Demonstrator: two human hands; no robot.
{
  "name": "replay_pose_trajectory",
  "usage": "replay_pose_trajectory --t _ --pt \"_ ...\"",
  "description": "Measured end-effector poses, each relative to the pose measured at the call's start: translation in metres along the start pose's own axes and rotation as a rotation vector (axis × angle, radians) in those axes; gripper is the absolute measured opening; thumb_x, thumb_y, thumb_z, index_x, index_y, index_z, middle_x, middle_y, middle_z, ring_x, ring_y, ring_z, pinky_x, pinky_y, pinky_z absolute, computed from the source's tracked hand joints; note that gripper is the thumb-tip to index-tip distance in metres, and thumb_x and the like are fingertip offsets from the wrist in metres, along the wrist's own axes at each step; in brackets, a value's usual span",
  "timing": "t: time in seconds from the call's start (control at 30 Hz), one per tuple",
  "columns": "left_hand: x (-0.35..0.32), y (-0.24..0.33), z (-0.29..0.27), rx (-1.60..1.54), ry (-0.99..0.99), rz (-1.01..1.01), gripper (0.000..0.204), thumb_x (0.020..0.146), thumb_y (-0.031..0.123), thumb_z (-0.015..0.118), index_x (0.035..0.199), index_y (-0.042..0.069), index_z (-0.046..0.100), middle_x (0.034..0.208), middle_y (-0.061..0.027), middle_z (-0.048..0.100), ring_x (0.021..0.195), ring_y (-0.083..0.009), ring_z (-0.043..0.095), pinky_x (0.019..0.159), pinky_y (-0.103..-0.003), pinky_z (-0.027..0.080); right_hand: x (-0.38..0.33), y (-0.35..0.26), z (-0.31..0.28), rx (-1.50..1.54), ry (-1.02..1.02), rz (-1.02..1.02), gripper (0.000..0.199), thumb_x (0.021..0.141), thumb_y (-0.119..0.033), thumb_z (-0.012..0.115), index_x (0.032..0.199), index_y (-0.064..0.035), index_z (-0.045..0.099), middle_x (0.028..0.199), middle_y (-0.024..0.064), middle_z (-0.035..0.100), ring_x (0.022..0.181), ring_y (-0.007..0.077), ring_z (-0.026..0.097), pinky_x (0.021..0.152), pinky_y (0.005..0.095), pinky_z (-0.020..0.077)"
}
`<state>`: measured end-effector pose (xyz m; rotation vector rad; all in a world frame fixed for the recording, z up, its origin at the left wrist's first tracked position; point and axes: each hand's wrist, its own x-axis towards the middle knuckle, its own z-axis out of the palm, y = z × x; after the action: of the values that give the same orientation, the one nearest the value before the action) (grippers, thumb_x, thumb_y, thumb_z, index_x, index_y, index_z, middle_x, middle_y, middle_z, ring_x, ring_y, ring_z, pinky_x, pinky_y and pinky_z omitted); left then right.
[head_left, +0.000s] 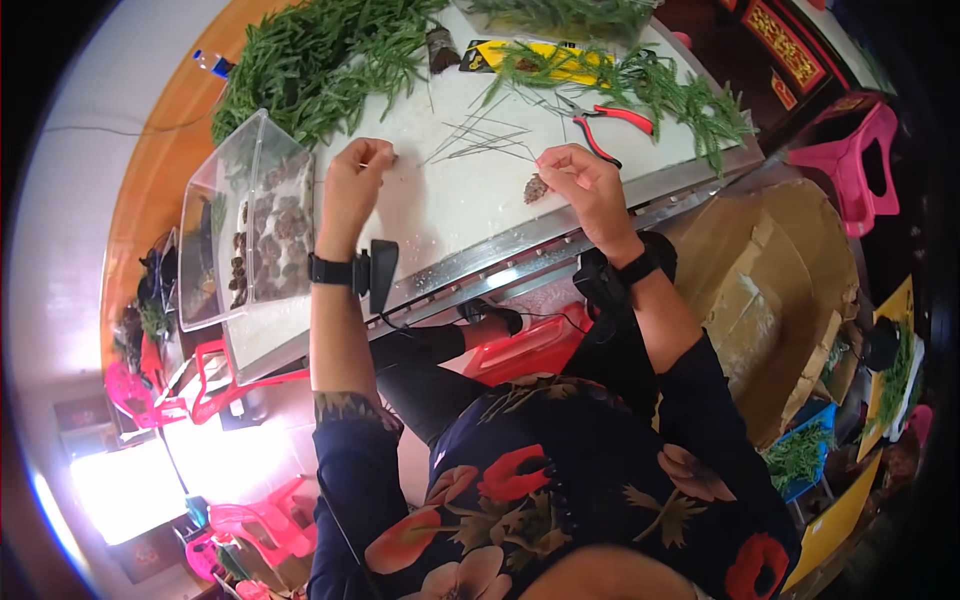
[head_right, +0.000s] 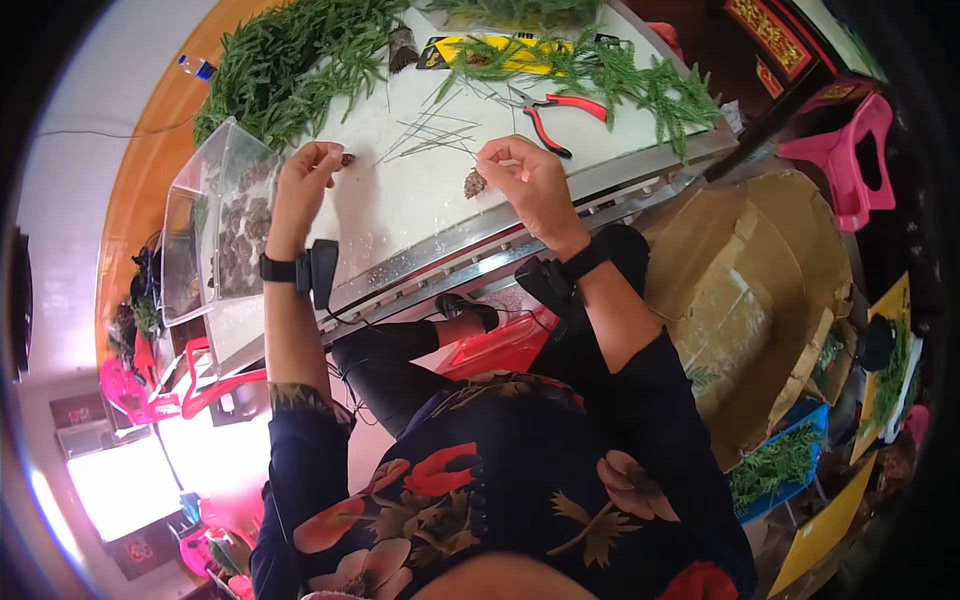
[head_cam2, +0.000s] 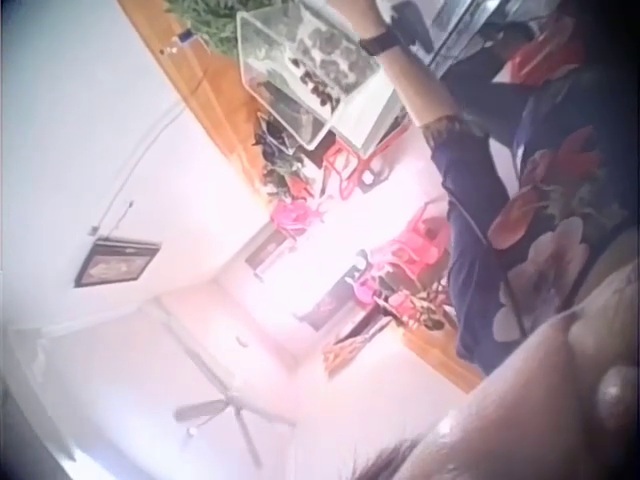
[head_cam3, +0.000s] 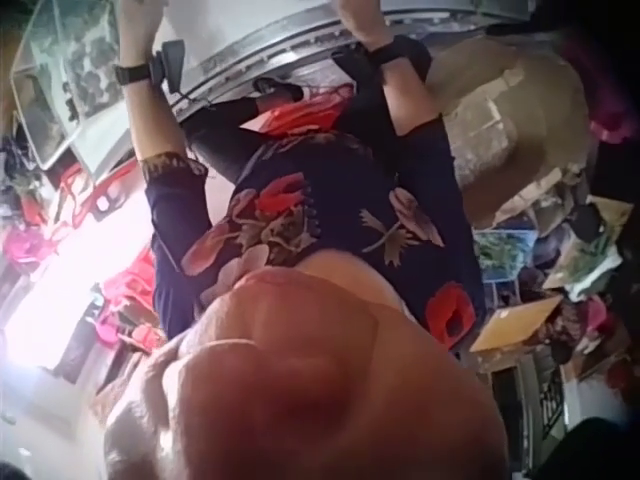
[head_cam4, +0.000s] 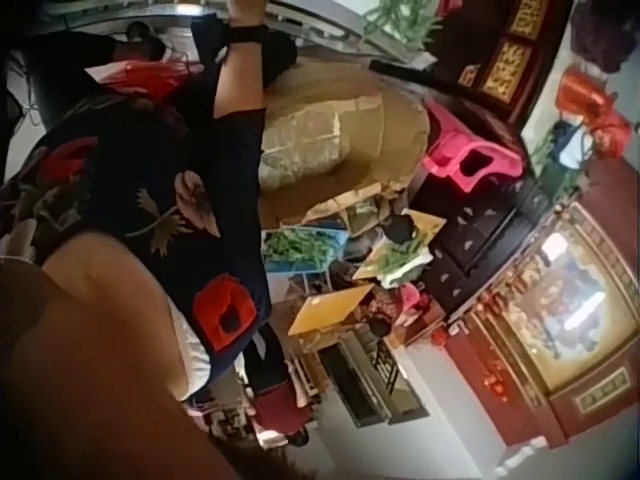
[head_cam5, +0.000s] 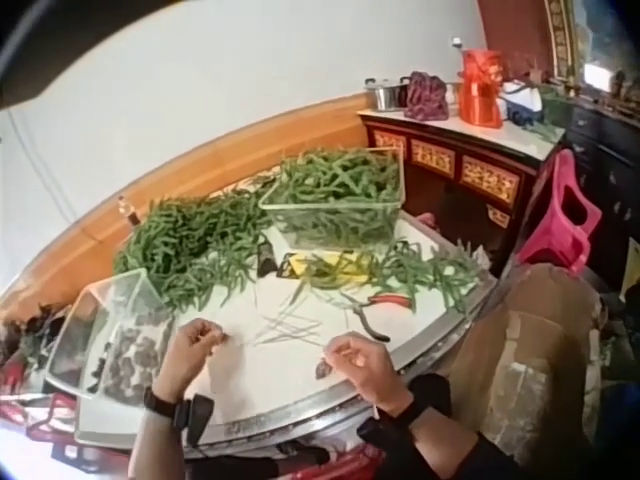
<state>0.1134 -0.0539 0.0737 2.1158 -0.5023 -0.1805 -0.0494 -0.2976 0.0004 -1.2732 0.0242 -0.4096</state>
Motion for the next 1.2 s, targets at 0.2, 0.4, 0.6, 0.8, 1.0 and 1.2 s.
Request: replay_pose_trajectory --t 0.2,0.4,0.6,0.8,1.0,1.2 --pt "0.035 -0.003 -0.043 0.046 0.122 -0.093 0.019 0.090 0.017 0.060 0.099 0.001 0.065 0.076 0.0004 0.060 0.067 -0.0060 0.050 0.062 -0.020 0.038 0.003 0.003 -0.007 0.009 0.016 0.024 0.010 0.088 -0.008 0.060 0.096 -0.0006 0.061 0.090 0.0009 0.059 0.078 0.0070 0.054 0.072 0.0227 0.0436" --pt "0.110 -0.007 -0.025 0.106 0.007 0.050 0.022 0.086 0.022 0.064 0.098 0.003 0.067 0.070 0.0007 0.059 0.062 -0.0063 0.050 0.056 -0.023 0.039 0.002 0.005 -0.011 0.009 -0.009 0.027 0.010 0.089 -0.008 0.060 0.096 -0.0009 0.060 0.088 0.0009 0.059 0.077 0.0065 0.053 0.070 0.0221 0.0437" --pt "0.164 -0.019 0.030 0.775 0.112 0.103 0.025 0.076 0.029 0.064 0.097 0.015 0.068 0.096 -0.0116 0.067 0.091 -0.0317 0.063 0.077 -0.042 0.050 0.000 0.003 -0.007 -0.031 0.027 0.011 0.008 0.088 -0.006 0.060 0.095 -0.0010 0.060 0.087 0.0008 0.058 0.075 0.0069 0.054 0.068 0.0219 0.0442" --pt "0.174 -0.026 0.038 0.928 0.166 0.150 0.031 0.074 0.036 0.067 0.093 0.012 0.068 0.082 -0.0150 0.068 0.084 -0.0351 0.065 0.075 -0.043 0.050 -0.001 -0.005 -0.001 -0.103 -0.003 -0.021 0.008 0.088 -0.005 0.060 0.093 0.0010 0.060 0.087 0.0016 0.057 0.075 0.0074 0.054 0.066 0.0223 0.0450" --pt "0.160 0.007 0.069 1.003 0.324 0.153 0.027 0.074 0.028 0.061 0.096 0.014 0.067 0.097 -0.0149 0.067 0.095 -0.0351 0.062 0.079 -0.044 0.050 0.000 -0.003 -0.005 -0.121 0.017 -0.027 0.009 0.087 -0.005 0.060 0.093 0.0020 0.060 0.087 0.0020 0.056 0.075 0.0074 0.054 0.066 0.0224 0.0451" --pt "0.157 0.009 0.031 1.010 0.123 -0.091 0.031 0.080 0.017 0.057 0.109 0.007 0.063 0.100 -0.0123 0.068 0.099 -0.0290 0.063 0.079 -0.039 0.050 0.002 -0.003 -0.003 -0.123 0.032 -0.032 0.008 0.088 -0.005 0.060 0.093 0.0011 0.060 0.087 0.0016 0.057 0.075 0.0071 0.053 0.067 0.0220 0.0448"
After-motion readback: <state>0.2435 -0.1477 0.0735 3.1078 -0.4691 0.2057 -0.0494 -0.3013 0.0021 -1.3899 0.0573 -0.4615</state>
